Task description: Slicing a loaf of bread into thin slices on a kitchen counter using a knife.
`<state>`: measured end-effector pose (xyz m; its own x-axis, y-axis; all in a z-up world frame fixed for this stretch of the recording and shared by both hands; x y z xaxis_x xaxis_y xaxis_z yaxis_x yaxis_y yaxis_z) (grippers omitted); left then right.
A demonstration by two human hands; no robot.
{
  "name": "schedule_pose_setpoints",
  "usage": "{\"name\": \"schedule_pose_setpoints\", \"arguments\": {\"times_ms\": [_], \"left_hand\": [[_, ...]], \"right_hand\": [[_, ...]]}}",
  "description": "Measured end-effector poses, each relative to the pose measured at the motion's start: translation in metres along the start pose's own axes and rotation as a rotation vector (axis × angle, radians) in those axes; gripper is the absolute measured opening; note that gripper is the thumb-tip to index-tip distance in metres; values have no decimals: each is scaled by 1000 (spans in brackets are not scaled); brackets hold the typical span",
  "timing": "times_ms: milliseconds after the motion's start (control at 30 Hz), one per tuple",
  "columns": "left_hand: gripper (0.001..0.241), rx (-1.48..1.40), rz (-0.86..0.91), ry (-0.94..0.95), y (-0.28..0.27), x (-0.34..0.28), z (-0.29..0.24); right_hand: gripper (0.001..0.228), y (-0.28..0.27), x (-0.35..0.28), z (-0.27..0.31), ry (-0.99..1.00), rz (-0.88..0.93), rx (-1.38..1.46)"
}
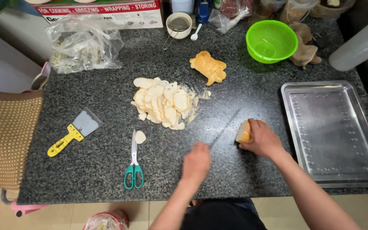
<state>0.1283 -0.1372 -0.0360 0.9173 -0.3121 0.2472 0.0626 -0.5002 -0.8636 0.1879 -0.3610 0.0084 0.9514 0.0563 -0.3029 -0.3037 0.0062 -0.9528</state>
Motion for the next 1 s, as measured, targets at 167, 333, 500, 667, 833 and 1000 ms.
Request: {"name": "schedule_pose_setpoints", "arguments": {"times_ms": [167, 333, 500, 667, 833, 1000], "left_hand": [[9, -13, -1, -50, 18, 30, -12], [17, -155, 58, -354, 23, 37, 55], [16, -81, -3, -383, -21, 14, 91], [8, 40, 103, -136, -57, -22, 57], [12, 80, 169, -94, -43, -13, 77], [13, 179, 14, -104, -63, 31, 103]], "right_hand": [[107, 3, 1, 0, -6, -9, 24], [109, 4, 0, -2, -2, -26, 33], [110, 9, 3, -3, -22, -43, 13], [103, 6, 4, -2, 14, 2, 22], [97, -6, 0, 4, 76, 85, 42], [101, -2, -1, 5, 75, 131, 31]]}}
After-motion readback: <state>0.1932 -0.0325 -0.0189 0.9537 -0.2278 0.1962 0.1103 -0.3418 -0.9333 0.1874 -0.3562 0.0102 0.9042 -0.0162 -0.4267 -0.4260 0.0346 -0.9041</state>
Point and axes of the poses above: each hand's wrist, its own x-axis towards the middle knuckle, its own y-axis out of the palm, z = x × y, the point moved 9 cm from there along x, towards the middle knuckle, and after that the axes turned 14 degrees about -x, right-handed, at the moved point
